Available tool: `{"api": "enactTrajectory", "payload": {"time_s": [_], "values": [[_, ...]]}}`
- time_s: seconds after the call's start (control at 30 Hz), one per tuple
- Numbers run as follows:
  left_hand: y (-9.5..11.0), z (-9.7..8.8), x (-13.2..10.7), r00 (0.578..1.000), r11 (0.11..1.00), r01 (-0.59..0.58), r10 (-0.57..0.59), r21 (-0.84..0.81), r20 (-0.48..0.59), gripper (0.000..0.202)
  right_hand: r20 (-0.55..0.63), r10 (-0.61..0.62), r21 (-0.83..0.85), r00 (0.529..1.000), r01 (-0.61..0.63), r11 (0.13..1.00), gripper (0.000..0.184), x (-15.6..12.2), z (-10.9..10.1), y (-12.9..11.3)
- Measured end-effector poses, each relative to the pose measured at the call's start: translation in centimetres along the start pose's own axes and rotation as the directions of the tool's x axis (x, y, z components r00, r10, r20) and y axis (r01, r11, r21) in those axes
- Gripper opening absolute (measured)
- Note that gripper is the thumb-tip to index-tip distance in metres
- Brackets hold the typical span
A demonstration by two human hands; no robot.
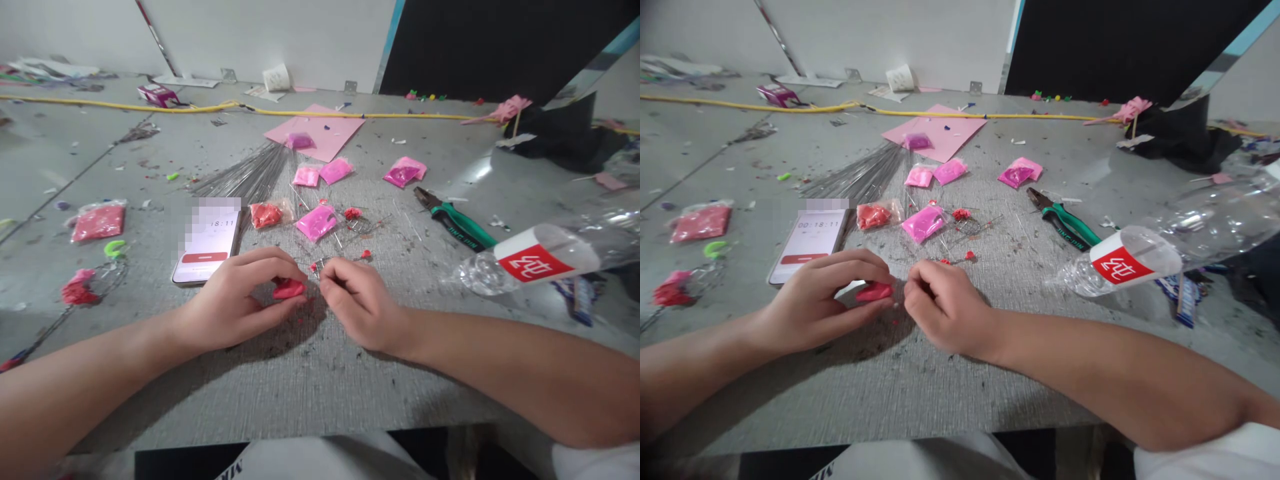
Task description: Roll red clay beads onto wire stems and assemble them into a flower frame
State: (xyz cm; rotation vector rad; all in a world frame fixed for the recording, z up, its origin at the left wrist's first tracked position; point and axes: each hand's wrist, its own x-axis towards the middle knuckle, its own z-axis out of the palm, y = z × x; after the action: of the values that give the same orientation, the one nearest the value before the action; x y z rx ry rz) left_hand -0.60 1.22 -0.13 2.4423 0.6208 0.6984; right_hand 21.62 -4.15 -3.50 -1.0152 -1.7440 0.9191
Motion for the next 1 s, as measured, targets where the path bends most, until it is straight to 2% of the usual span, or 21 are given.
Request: {"api": "enactTrajectory", "payload": {"time_s": [0.13, 0.3, 0.37, 0.5, 0.7, 1.0], "values": [[-0.4, -0.1, 0.0, 0.996, 0.994, 0.069, -0.074, 0.088, 0.049, 0.017, 0.017, -0.034, -0.026, 0.999, 0.034, 0.999, 0.023, 0.1, 0.1, -0.1], [-0.7, 0.0, 0.1, 0.983, 0.984, 0.096, -0.117, 0.147, 0.140, 0.019, 0.014, -0.042, -0.018, 0.999, 0.043, 0.999, 0.005, 0.2, 0.5, -0.1], [-0.7, 0.0, 0.2, 0.982, 0.981, 0.077, -0.106, 0.178, 0.157, 0.019, 0.009, -0.044, -0.004, 0.999, 0.044, 0.999, 0.003, 0.2, 0.6, -0.1], [-0.8, 0.0, 0.3, 0.981, 0.974, 0.064, -0.101, 0.215, 0.163, 0.022, 0.016, -0.042, 0.025, 0.999, 0.042, 0.999, 0.008, 0.3, 0.6, -0.2], [-1.0, 0.0, 0.4, 0.965, 0.964, 0.125, -0.173, 0.235, 0.196, 0.024, 0.029, -0.046, 0.014, 0.999, 0.045, 0.999, 0.012, 0.3, 0.5, -0.2], [-1.3, 0.3, 0.0, 0.963, 0.950, 0.184, -0.226, 0.251, 0.146, 0.022, 0.010, -0.067, -0.028, 0.998, 0.067, 0.997, 0.003, 0.1, 0.7, 0.2]]}}
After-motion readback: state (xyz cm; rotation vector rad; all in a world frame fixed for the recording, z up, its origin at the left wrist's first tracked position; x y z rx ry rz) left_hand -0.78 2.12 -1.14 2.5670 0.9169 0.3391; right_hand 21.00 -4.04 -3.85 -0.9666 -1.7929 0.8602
